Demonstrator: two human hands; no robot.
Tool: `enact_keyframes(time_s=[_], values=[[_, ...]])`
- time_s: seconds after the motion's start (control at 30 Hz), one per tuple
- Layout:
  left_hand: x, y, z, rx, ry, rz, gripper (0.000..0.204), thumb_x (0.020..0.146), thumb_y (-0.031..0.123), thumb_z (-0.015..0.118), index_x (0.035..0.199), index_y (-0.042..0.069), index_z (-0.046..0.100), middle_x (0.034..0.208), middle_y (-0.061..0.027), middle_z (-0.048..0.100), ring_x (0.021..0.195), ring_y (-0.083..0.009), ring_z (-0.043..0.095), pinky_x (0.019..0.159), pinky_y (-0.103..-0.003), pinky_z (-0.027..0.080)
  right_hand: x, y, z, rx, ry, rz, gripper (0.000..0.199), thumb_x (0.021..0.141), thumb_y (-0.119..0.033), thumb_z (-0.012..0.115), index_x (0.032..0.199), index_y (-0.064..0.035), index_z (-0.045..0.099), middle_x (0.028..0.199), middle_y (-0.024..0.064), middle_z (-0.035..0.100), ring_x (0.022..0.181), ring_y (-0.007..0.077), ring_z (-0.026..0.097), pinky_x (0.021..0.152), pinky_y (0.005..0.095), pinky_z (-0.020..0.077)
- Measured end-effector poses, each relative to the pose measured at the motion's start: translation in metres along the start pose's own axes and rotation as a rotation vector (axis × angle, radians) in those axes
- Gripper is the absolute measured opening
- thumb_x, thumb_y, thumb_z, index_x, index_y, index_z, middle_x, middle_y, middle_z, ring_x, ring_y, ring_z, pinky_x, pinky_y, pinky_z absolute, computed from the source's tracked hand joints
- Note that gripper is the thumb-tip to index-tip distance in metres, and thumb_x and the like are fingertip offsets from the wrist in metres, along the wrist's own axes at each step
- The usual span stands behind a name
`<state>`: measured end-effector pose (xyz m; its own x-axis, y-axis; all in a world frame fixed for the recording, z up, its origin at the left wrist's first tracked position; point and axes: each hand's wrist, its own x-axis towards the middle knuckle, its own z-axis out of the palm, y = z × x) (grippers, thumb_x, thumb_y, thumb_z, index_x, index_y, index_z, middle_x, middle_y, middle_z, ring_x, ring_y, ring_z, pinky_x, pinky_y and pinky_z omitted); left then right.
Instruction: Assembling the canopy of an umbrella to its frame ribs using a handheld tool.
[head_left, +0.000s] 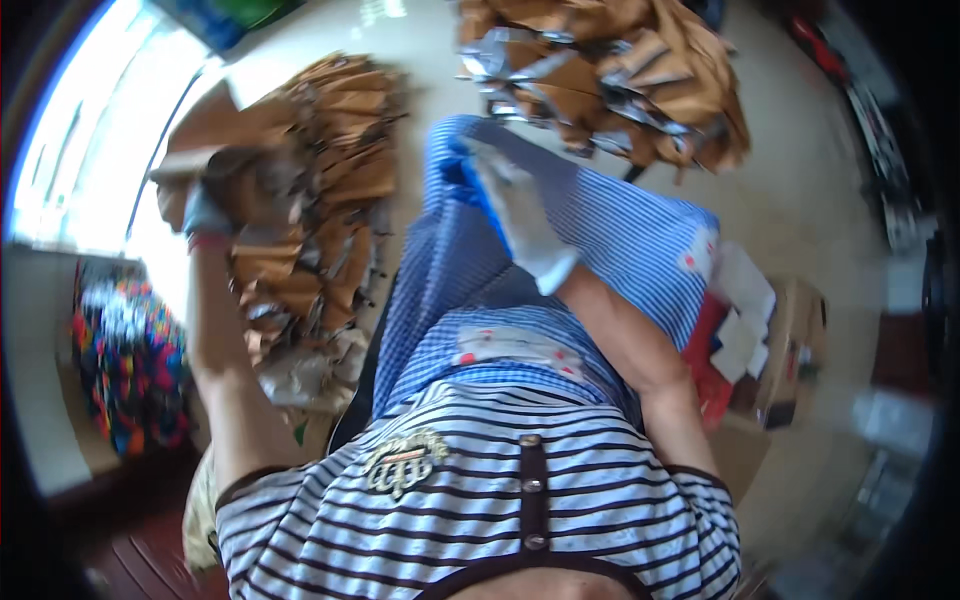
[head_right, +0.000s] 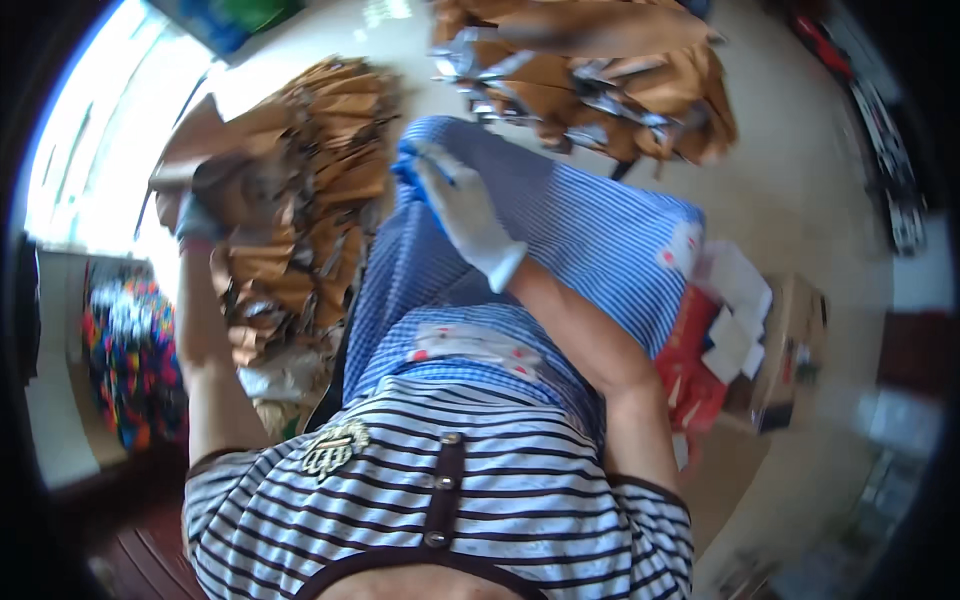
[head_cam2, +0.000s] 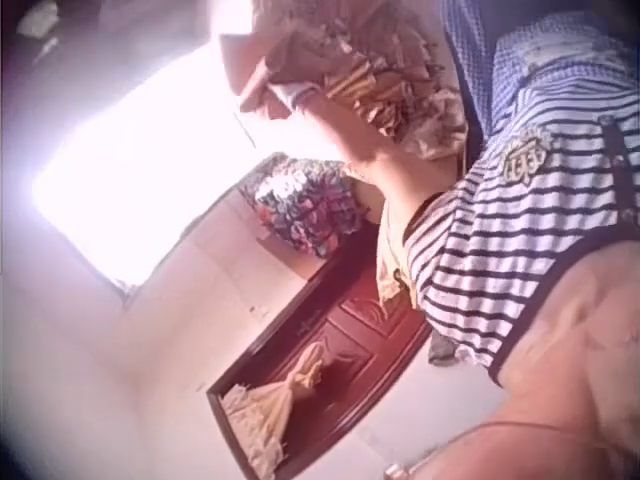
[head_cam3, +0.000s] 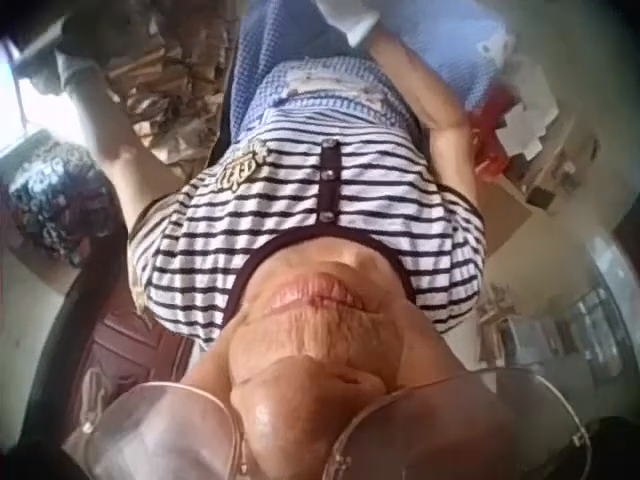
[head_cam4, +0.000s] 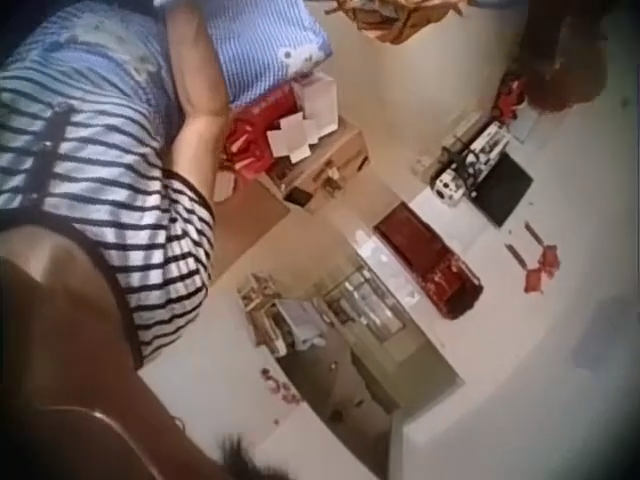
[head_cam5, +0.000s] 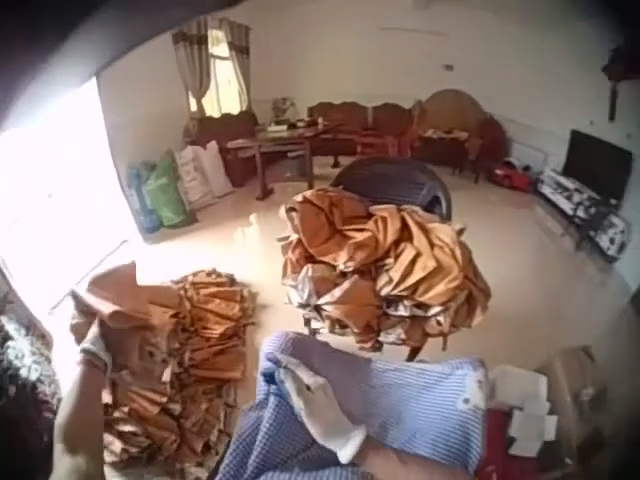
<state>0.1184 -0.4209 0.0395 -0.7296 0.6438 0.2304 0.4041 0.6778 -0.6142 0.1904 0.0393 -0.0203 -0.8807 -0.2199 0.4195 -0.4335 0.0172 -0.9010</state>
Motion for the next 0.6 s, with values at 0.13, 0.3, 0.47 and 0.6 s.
enact_keyframes(time_s=[0.13, 0.3, 0.47, 0.6], values=[[0.005, 0.028, 0.004, -1.024, 0.517, -0.975, 0.045, 0.093, 0.026, 0.054, 0.130, 0.001, 0.048, 0.127, -0.0159, 0.051, 0.109, -0.0248, 0.057, 0.096, -0.036, 0.045, 0.000, -0.015, -0.038, 0.102, 0.170, 0.165, 0.035, 0.099, -0.023, 0.045, 0.126, -0.0018, 0.054, 0.111, 0.0141, 0.062, 0.097, 0.0203, 0.063, 0.087, 0.0323, 0.0503], [0.143, 0.140, -0.146, -1.519, 0.635, -1.019, 0.052, 0.094, 0.017, 0.055, 0.140, 0.003, 0.038, 0.140, -0.0169, 0.040, 0.126, -0.0257, 0.045, 0.105, -0.038, 0.035, -0.020, -0.054, -0.124, -0.021, 0.476, -0.197, 0.032, 0.093, -0.021, 0.057, 0.119, -0.0013, 0.057, 0.108, 0.0138, 0.062, 0.088, 0.0171, 0.066, 0.071, 0.0283, 0.0559], [0.148, 0.116, -0.183, -0.533, 0.838, -0.624, 0.083, 0.084, 0.027, 0.068, 0.148, 0.011, 0.018, 0.147, -0.0105, 0.031, 0.132, -0.0342, 0.036, 0.110, -0.048, 0.026, -0.082, -0.167, -0.214, 0.152, 0.736, -0.439, 0.055, 0.098, -0.048, 0.035, 0.136, -0.0085, 0.039, 0.113, 0.0119, 0.061, 0.095, 0.0216, 0.063, 0.090, 0.0345, 0.0519], [0.177, 0.126, -0.273, -0.457, 1.135, -0.284, 0.071, 0.092, 0.024, 0.052, 0.148, 0.006, 0.011, 0.124, -0.0134, 0.046, 0.115, -0.0312, 0.049, 0.103, -0.047, 0.037, -0.123, -0.272, -0.217, -0.231, 0.471, -1.054, 0.054, 0.103, -0.039, 0.021, 0.149, -0.0092, 0.020, 0.109, 0.0147, 0.064, 0.081, 0.0228, 0.061, 0.096, 0.0507, 0.0485]])
